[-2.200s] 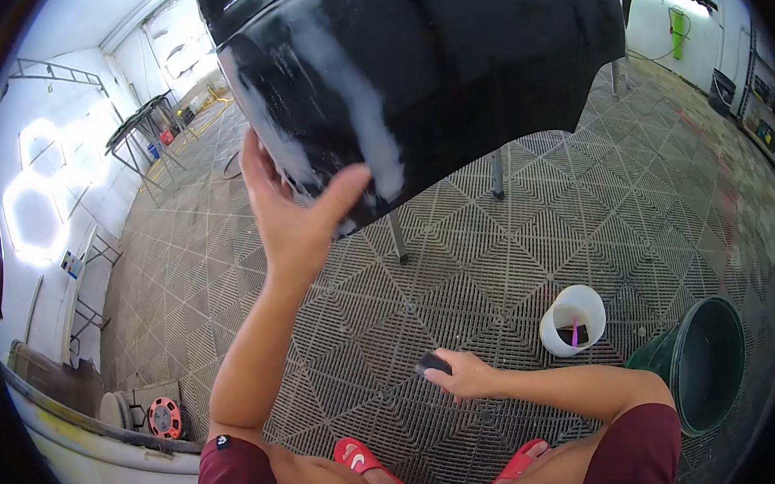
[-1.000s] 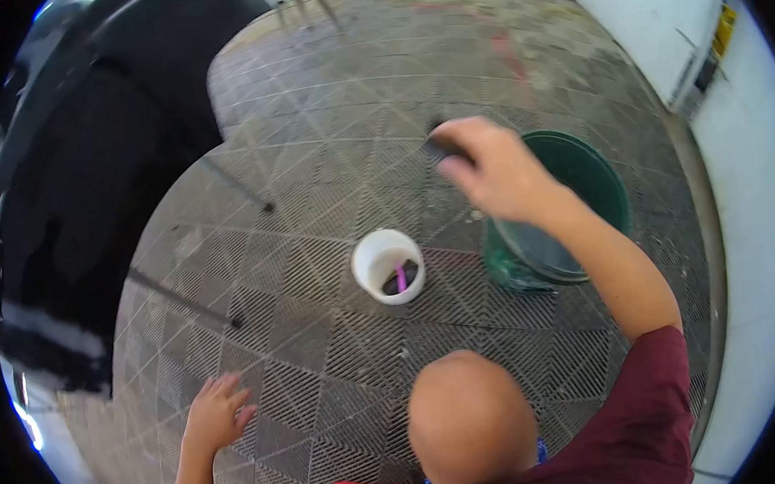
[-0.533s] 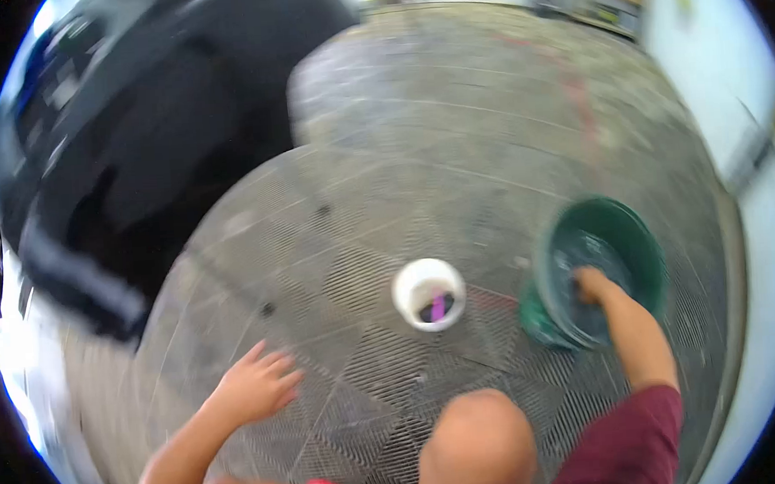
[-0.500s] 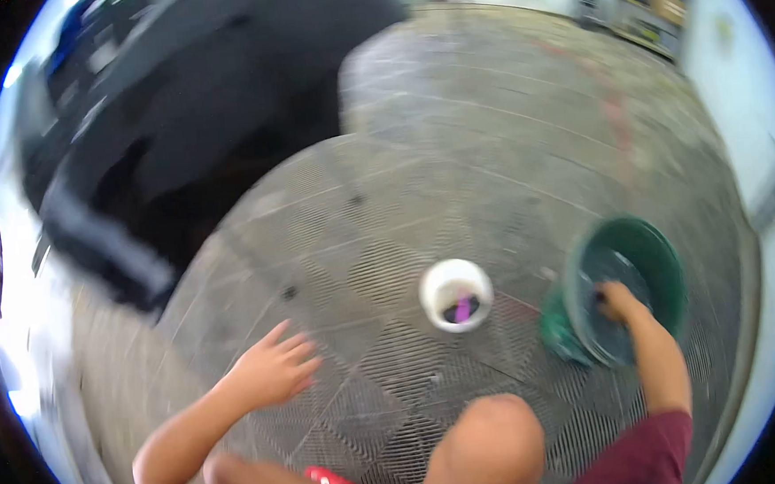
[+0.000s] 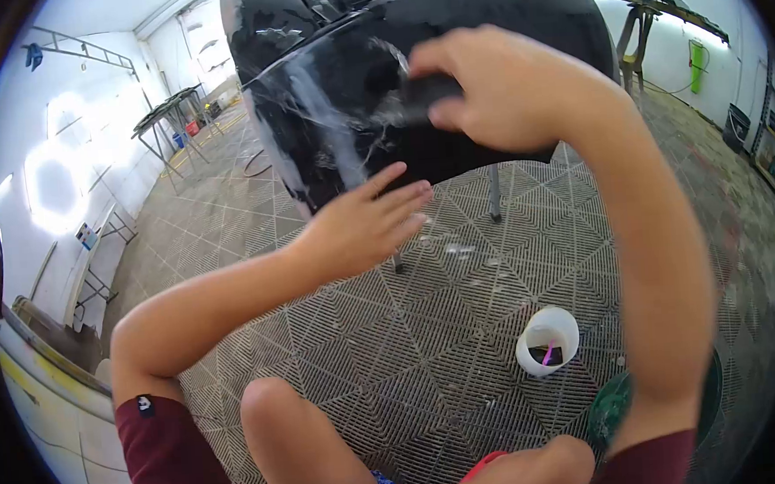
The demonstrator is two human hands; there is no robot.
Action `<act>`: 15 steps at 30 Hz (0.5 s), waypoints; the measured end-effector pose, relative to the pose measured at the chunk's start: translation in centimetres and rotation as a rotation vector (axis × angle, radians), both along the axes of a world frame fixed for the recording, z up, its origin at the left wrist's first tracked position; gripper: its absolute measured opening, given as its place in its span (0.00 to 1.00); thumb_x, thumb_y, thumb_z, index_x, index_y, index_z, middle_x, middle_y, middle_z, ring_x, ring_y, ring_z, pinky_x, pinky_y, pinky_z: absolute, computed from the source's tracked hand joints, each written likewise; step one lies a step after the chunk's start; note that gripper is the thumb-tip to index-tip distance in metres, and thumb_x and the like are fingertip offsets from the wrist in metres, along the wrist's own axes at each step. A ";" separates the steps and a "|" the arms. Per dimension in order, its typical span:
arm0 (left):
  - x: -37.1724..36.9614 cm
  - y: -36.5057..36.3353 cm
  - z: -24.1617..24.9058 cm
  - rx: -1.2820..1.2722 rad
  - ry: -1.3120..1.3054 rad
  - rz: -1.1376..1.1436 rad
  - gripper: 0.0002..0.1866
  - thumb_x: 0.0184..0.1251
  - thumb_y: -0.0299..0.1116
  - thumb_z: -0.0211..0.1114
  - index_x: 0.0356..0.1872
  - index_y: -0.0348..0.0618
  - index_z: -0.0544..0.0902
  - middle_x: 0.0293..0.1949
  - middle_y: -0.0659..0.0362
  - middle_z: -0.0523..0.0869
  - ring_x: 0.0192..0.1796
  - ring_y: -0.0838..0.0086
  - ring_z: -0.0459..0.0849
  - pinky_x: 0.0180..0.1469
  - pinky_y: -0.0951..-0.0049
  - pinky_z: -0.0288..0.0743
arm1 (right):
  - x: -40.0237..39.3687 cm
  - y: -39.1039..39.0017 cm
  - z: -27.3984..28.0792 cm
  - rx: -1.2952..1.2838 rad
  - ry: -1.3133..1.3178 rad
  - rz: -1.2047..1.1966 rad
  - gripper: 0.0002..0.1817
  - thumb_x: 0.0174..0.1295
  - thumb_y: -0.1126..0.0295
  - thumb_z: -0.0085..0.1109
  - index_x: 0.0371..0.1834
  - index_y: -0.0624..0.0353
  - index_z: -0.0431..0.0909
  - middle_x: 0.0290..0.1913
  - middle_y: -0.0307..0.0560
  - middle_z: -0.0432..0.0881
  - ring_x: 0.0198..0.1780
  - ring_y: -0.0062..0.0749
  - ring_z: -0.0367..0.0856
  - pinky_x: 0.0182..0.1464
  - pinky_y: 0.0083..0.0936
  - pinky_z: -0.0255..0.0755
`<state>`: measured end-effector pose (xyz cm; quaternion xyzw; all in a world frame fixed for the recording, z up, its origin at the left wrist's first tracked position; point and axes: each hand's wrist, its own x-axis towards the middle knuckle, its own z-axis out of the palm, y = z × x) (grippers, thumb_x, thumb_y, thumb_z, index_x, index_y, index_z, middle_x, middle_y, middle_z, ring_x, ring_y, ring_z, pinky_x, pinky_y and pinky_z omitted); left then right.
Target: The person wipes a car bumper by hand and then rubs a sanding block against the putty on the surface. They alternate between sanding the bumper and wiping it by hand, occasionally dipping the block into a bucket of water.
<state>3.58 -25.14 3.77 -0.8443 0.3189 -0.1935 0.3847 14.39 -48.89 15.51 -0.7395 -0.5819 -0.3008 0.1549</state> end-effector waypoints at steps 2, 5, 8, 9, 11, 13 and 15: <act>-0.9 2.1 2.6 0.253 -0.026 -0.018 0.27 0.75 0.48 0.60 0.70 0.50 0.79 0.81 0.59 0.69 0.84 0.66 0.62 0.87 0.45 0.43 | -0.8 1.3 -0.3 0.180 0.047 -0.033 0.25 0.63 0.64 0.69 0.61 0.63 0.82 0.59 0.62 0.85 0.62 0.57 0.83 0.66 0.42 0.75; -2.6 4.2 6.4 -0.048 0.139 0.001 0.32 0.75 0.57 0.59 0.76 0.60 0.74 0.85 0.62 0.60 0.86 0.67 0.54 0.87 0.46 0.40 | -1.3 0.1 -5.5 0.010 0.350 0.100 0.26 0.60 0.64 0.73 0.61 0.62 0.82 0.53 0.56 0.88 0.55 0.52 0.86 0.58 0.39 0.78; -2.7 5.7 11.9 0.025 -0.163 0.031 0.35 0.73 0.61 0.59 0.78 0.62 0.71 0.85 0.60 0.60 0.87 0.62 0.54 0.87 0.47 0.39 | 0.7 2.0 -11.9 -0.543 0.816 0.209 0.25 0.59 0.62 0.74 0.59 0.59 0.84 0.47 0.51 0.90 0.48 0.45 0.89 0.52 0.39 0.80; -2.3 5.8 13.0 0.036 -0.227 0.019 0.37 0.73 0.61 0.57 0.79 0.59 0.70 0.85 0.59 0.60 0.87 0.61 0.54 0.87 0.47 0.39 | 2.0 3.8 -14.7 -0.736 0.963 0.231 0.25 0.60 0.61 0.73 0.59 0.58 0.85 0.46 0.50 0.91 0.47 0.44 0.90 0.52 0.39 0.81; -1.7 4.0 14.3 0.084 -0.268 0.189 0.38 0.83 0.64 0.40 0.82 0.49 0.63 0.85 0.44 0.55 0.86 0.50 0.51 0.85 0.38 0.40 | 3.6 5.5 -20.1 -0.737 0.808 0.085 0.25 0.61 0.60 0.73 0.61 0.57 0.85 0.41 0.45 0.91 0.41 0.36 0.89 0.45 0.35 0.80; -1.3 3.7 12.7 0.087 -0.254 0.184 0.36 0.84 0.59 0.40 0.81 0.45 0.62 0.85 0.43 0.54 0.87 0.50 0.50 0.85 0.37 0.41 | 4.8 6.3 -23.2 -0.832 0.828 0.017 0.26 0.60 0.58 0.74 0.60 0.58 0.85 0.43 0.46 0.91 0.43 0.37 0.89 0.47 0.35 0.81; -1.1 4.1 9.6 -0.019 -0.224 0.048 0.40 0.74 0.62 0.55 0.80 0.51 0.68 0.85 0.58 0.59 0.87 0.60 0.53 0.86 0.46 0.39 | 5.0 6.4 -24.4 -0.928 0.853 -0.053 0.27 0.59 0.57 0.75 0.59 0.59 0.84 0.45 0.47 0.91 0.45 0.38 0.89 0.49 0.36 0.81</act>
